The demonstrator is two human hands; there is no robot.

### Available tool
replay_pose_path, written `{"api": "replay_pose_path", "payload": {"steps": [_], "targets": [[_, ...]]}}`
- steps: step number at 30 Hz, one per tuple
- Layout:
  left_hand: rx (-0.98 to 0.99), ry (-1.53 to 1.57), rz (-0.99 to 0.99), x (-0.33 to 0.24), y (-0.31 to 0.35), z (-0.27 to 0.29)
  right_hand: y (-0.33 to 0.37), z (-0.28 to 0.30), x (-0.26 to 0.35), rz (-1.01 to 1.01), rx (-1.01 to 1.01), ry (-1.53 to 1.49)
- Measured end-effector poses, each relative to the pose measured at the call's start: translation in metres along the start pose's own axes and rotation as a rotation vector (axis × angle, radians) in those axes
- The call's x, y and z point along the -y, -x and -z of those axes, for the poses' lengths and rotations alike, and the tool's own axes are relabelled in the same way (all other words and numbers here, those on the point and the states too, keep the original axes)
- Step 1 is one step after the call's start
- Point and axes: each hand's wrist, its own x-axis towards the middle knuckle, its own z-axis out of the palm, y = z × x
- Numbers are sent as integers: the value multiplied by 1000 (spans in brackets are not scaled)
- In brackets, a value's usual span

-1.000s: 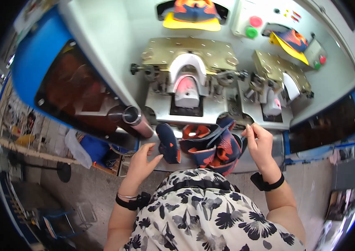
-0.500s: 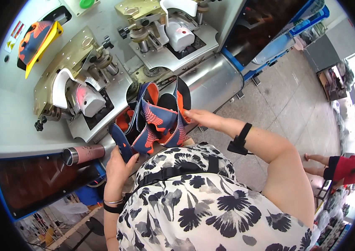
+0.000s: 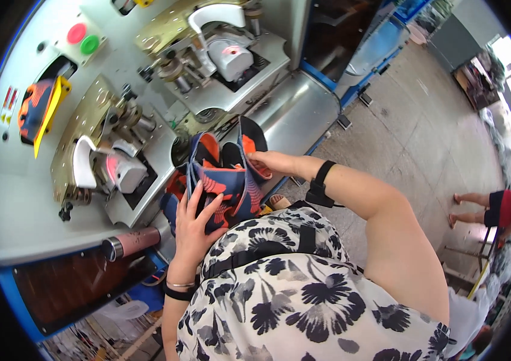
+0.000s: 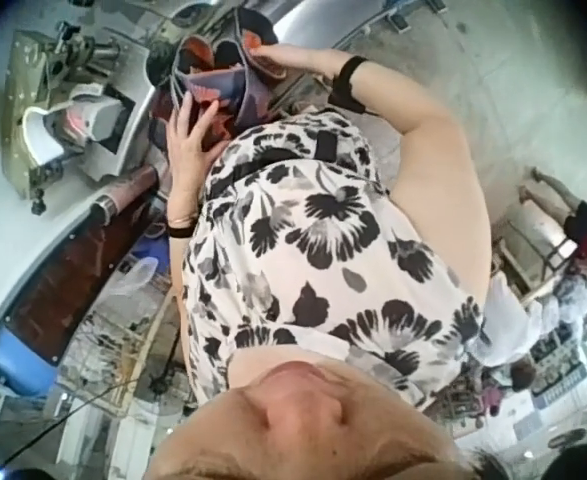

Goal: The recorder is operating a machine used to shape or heat shoes during the manufacturing process, inserting shoes into the machine and monitoring the cycles.

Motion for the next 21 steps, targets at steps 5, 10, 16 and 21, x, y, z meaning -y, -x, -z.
{"api": "replay_pose_path", "payload": {"steps": [5,10,16,21], "targets": [[-29,-16,42,11,18,-19,4,-4,-22,411,82,359],[-25,-88,17,12,21,-26,35,-2,9,401,-184,978],[104,-197,16,6,13,-27,67,45,44,301,-399,1502],[142,-249,9,0,8,-26,68,68,35,538,-757,1654]]}}
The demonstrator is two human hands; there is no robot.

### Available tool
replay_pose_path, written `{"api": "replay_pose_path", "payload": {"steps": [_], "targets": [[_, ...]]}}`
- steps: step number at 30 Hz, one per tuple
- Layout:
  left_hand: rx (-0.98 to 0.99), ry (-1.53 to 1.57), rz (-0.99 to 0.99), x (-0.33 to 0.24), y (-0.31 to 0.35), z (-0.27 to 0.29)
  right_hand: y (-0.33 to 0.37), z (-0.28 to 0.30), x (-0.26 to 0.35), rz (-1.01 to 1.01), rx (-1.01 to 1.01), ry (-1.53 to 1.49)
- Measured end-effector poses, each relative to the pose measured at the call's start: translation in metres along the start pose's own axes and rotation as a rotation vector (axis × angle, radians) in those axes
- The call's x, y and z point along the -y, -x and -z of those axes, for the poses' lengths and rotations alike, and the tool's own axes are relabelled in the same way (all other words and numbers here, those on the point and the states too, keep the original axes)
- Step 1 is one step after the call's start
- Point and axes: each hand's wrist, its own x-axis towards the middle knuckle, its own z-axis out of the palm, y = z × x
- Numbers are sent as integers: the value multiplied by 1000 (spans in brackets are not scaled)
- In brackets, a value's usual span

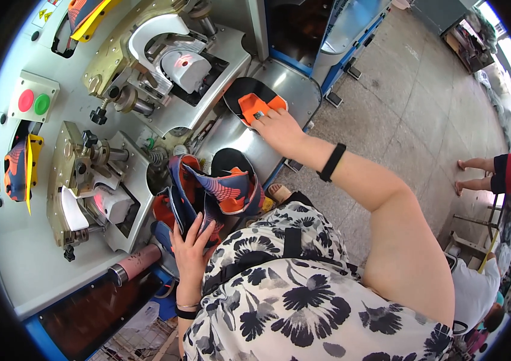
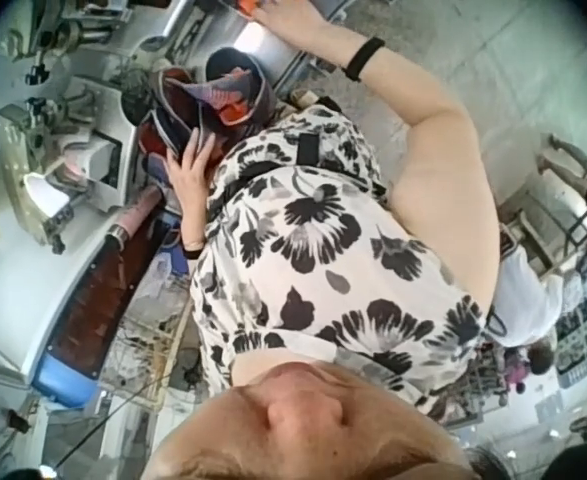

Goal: The recorder is operating a machine used to shape or heat shoes during the manufacturing process, inserting shoes into the machine and monitoring the cycles.

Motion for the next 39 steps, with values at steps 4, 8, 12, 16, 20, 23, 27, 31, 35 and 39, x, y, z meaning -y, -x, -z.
{"api": "replay_pose_path", "payload": {"steps": [4,8,12,16,20,23,27,31,35,39], "targets": [[-65,-71,-37,-1,6,7,31,8,14,85,-422,-157],[-228,26,48,5,26,6,55,21,40,17,-368,-532],[-470,249,344,11,54,-15,56,20,73,42,-166,-626],[-509,506,640,17,61,-38,44,15,95,35,-80,-646],[-415,881,724,21,42,-44,25,19,82,10,-104,-643],[-355,774,592,22,31,-42,13,21,54,-1,-156,-461],[-379,541,521,26,34,-43,11,16,38,-154,-106,-466],[-402,670,596,25,46,-49,29,8,42,-148,-185,-451],[-387,737,673,26,54,-51,35,4,39,-532,-104,-680],[-393,612,564,29,53,-51,21,4,32,-609,-47,-737]]}}
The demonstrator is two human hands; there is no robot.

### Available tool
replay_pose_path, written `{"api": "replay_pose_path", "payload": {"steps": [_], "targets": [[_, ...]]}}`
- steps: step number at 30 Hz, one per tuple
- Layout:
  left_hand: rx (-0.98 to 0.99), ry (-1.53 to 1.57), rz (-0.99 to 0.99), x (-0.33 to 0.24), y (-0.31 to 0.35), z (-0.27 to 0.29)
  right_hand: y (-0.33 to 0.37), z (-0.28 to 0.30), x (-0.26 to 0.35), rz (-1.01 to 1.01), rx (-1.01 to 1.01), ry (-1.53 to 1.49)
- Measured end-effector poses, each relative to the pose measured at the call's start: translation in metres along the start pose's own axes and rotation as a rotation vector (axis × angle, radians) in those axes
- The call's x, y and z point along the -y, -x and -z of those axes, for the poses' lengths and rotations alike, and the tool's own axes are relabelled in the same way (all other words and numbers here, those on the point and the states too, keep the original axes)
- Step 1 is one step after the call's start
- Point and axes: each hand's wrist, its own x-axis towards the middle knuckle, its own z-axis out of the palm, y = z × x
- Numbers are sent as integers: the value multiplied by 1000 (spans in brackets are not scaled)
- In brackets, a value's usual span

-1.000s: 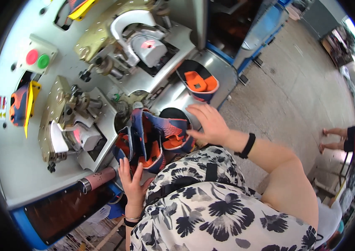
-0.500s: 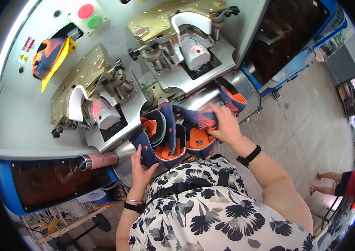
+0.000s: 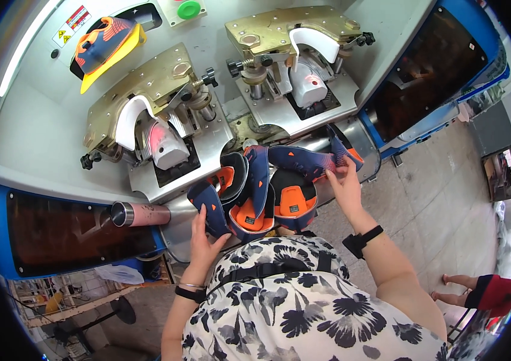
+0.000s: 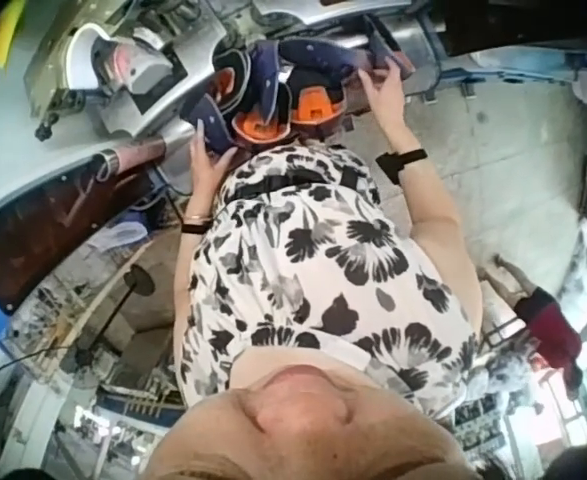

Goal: The recorder is operating a machine used to shape or heat shoes during the manufacturing process, inserting shoes into the machine and monitoring the cycles.

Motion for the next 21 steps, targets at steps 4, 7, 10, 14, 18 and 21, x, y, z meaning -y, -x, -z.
{"api": "replay_pose_path", "payload": {"steps": [4,7,10,14,18,21], "targets": [[40,-51,-51,2,0,-1,-12,-9,3,-31,125,-670],[23,-111,-166,2,3,-2,-8,-20,-4,127,83,-790],[29,-100,-125,1,2,-2,18,-24,-15,-55,-95,-357],[48,-118,-139,0,-2,1,68,-36,-3,-112,386,-25],[62,-65,-134,-3,-14,-1,42,-30,23,-76,378,-109],[61,-67,-126,-8,-21,-3,11,-25,31,125,190,249]]}}
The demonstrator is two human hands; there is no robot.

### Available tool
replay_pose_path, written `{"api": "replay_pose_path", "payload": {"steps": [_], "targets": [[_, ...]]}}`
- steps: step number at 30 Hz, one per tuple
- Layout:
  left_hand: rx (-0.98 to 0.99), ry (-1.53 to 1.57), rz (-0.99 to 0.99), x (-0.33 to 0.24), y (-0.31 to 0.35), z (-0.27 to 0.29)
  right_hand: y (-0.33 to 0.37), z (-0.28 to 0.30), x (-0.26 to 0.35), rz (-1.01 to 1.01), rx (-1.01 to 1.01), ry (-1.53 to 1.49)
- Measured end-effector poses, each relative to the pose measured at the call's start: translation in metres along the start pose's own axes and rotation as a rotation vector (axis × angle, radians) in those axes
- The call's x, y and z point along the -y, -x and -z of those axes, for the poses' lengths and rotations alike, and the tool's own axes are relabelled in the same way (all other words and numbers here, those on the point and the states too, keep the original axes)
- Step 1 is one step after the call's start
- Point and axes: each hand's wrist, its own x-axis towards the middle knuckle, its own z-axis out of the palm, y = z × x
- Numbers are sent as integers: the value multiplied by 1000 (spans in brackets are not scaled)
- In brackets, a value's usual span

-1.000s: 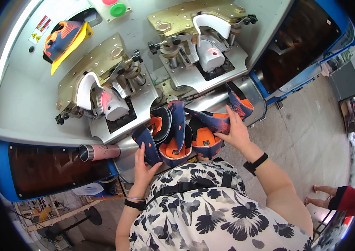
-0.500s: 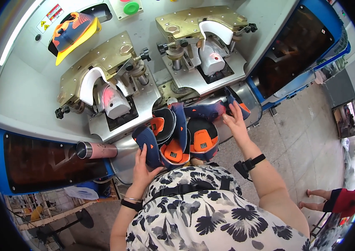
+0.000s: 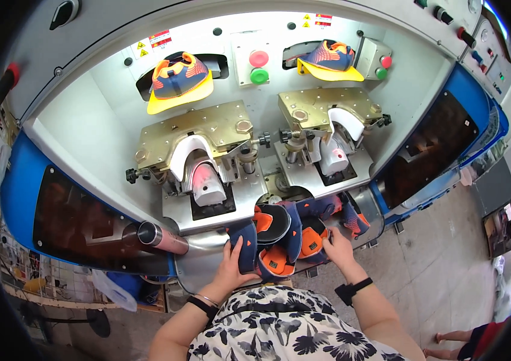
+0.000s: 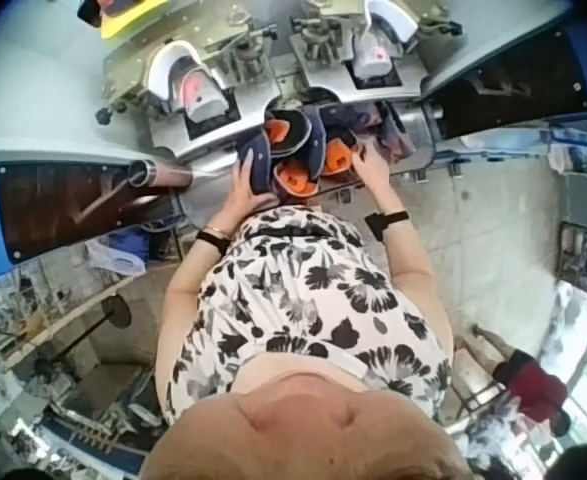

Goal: The recorder is operating a machine used to shape or heat shoes during the manufacturing process, inserting shoes into the machine and monitoring the cycles.

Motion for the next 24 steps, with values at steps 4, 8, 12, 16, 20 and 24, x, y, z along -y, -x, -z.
{"api": "replay_pose_path", "payload": {"steps": [4,8,12,16,20,24], "targets": [[43,-37,8,-3,7,11,2,19,13,3,-50,268],[52,-50,49,-2,30,33,18,60,79,309,-274,292],[-5,-42,-36,-4,39,47,5,86,189,1026,-412,119],[-86,-48,-126,-7,39,60,-53,104,284,1097,-737,115],[-141,-9,-59,-1,58,83,-135,141,340,790,-774,250],[-213,-15,-5,13,86,92,-178,169,352,652,-581,288]]}}
